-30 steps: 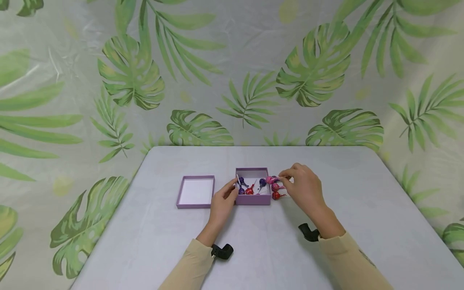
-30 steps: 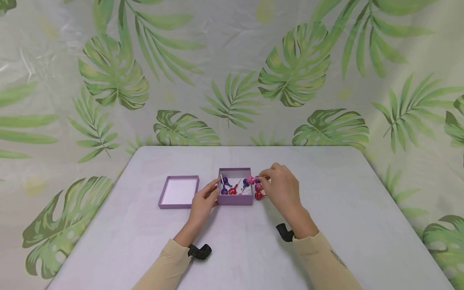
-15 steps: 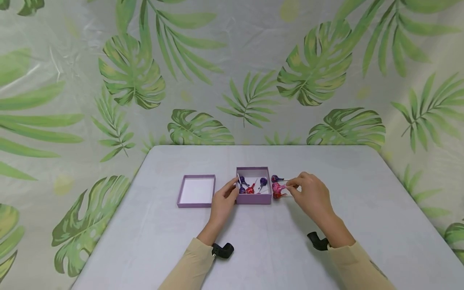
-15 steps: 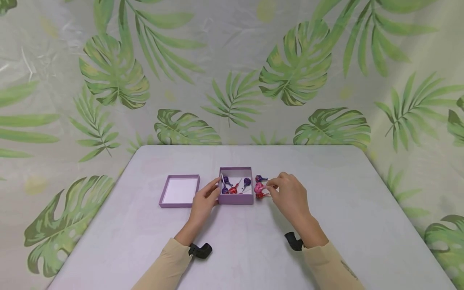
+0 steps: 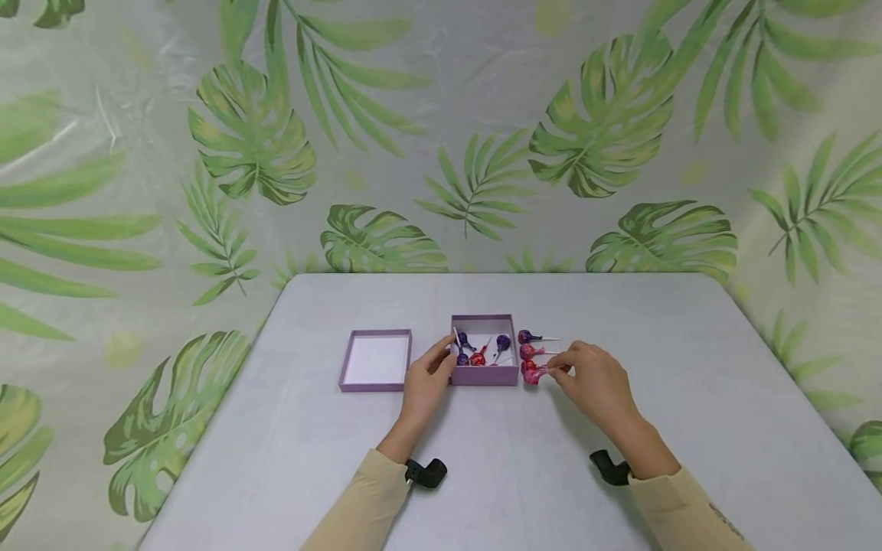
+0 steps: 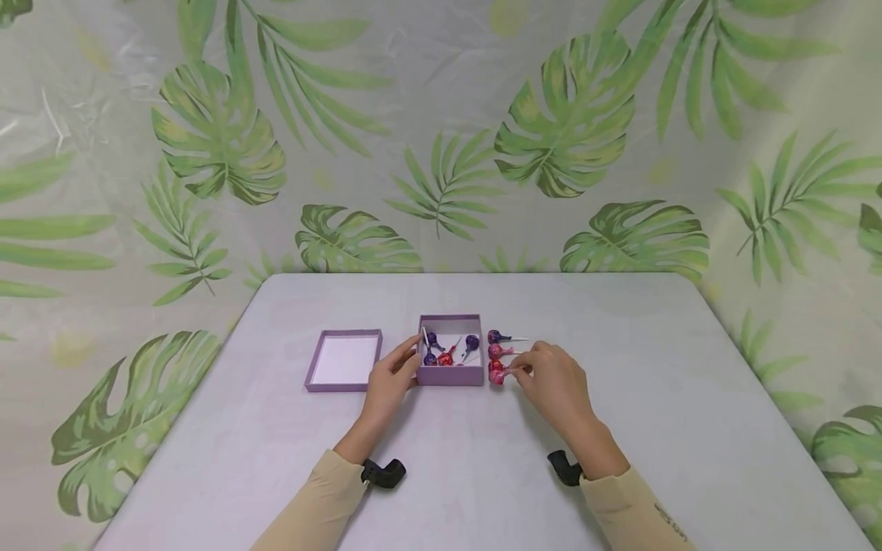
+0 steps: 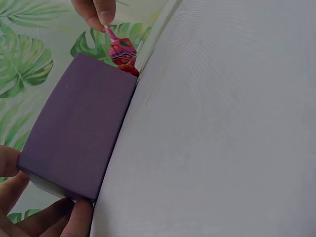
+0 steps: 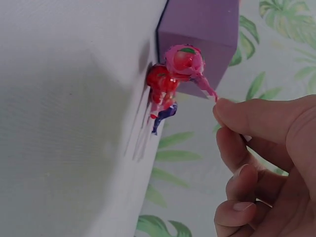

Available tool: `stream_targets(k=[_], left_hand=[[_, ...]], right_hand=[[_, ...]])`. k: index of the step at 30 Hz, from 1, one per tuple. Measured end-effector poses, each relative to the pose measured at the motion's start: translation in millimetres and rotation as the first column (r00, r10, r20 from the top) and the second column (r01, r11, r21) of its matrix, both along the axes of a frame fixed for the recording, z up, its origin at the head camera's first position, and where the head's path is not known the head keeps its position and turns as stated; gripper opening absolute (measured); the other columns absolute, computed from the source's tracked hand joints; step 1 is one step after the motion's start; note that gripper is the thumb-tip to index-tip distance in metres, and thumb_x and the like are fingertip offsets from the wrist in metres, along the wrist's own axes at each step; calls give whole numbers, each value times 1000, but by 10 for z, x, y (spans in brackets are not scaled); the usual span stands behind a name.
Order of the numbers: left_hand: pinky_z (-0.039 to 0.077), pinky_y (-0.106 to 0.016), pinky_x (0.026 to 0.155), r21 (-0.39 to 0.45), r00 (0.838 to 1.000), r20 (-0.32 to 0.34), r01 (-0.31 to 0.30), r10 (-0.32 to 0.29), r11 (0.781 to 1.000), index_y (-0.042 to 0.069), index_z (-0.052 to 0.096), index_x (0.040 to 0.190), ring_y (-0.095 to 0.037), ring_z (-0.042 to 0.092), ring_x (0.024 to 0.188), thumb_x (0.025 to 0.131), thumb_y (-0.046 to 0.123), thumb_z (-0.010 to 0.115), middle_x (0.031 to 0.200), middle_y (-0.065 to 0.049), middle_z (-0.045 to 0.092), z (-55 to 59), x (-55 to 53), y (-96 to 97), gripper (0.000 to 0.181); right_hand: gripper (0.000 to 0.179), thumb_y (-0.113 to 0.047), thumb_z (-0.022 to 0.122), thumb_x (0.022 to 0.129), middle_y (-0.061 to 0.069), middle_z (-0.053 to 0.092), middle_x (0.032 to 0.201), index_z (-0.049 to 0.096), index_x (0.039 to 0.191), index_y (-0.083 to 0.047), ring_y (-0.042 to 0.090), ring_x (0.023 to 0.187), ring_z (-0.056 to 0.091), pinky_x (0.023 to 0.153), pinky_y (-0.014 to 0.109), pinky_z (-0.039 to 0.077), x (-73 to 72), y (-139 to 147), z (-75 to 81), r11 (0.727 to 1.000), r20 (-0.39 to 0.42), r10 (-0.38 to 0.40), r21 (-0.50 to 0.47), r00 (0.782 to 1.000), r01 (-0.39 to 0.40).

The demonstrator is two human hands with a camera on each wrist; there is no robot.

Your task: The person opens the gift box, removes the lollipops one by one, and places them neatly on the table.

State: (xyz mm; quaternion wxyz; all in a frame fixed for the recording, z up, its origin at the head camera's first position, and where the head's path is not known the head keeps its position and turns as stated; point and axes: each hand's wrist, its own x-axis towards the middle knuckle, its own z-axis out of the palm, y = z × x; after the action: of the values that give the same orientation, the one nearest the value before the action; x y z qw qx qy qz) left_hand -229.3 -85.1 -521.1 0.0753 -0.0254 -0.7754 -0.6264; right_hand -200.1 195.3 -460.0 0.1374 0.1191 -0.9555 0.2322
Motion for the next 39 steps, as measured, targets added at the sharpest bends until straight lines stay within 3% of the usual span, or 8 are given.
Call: stream_targets(k=[12, 17, 24, 30, 39], left_hand=[[56, -25, 72, -3, 1000, -20, -7, 7, 1000, 27, 68, 134, -18, 65, 104, 99, 22, 64, 126, -11, 68, 4, -6, -7, 35], [57, -27, 75, -6, 1000, -16, -11, 11, 1000, 31, 67, 134, -17, 65, 109, 99, 24, 64, 128, -8, 67, -12, -12, -18, 35], [56, -32, 85, -7, 1000, -4, -2, 2, 1000, 34, 66, 135, -17, 62, 118, 100, 25, 64, 133, -7, 65, -27, -21, -10, 36], [56, -30, 84, -9, 1000, -6, -1, 1, 1000, 35, 66, 135, -15, 62, 117, 100, 27, 64, 132, -4, 65, -34, -24, -8, 35], [56, -30, 84, -15, 1000, -14, -8, 7, 1000, 33, 66, 135, -16, 63, 115, 100, 29, 64, 130, -4, 66, -49, -26, -11, 35]], right_hand=[[5, -16, 82, 84, -5, 62, 79, 82, 89, -15, 17, 69, 54, 56, 33, 41, -47, 62, -141, 1000, 59, -4, 3, 998, 3], [5, -16, 80, 86, -5, 65, 82, 81, 91, -17, 16, 72, 56, 58, 33, 44, -97, 130, -191, 1000, 96, 6, -3, 995, -6], [4, -16, 77, 88, -2, 69, 88, 81, 91, -16, 19, 81, 60, 66, 40, 49, -181, 217, -256, 999, 165, 28, 10, 986, -30], [5, -17, 80, 86, -1, 70, 89, 81, 90, -16, 23, 86, 62, 72, 46, 50, -215, 239, -297, 999, 202, 30, 5, 979, -32], [6, -19, 83, 83, -5, 72, 85, 80, 88, -21, 20, 85, 64, 67, 41, 50, -267, 237, -313, 1000, 264, 19, 14, 964, -24]])
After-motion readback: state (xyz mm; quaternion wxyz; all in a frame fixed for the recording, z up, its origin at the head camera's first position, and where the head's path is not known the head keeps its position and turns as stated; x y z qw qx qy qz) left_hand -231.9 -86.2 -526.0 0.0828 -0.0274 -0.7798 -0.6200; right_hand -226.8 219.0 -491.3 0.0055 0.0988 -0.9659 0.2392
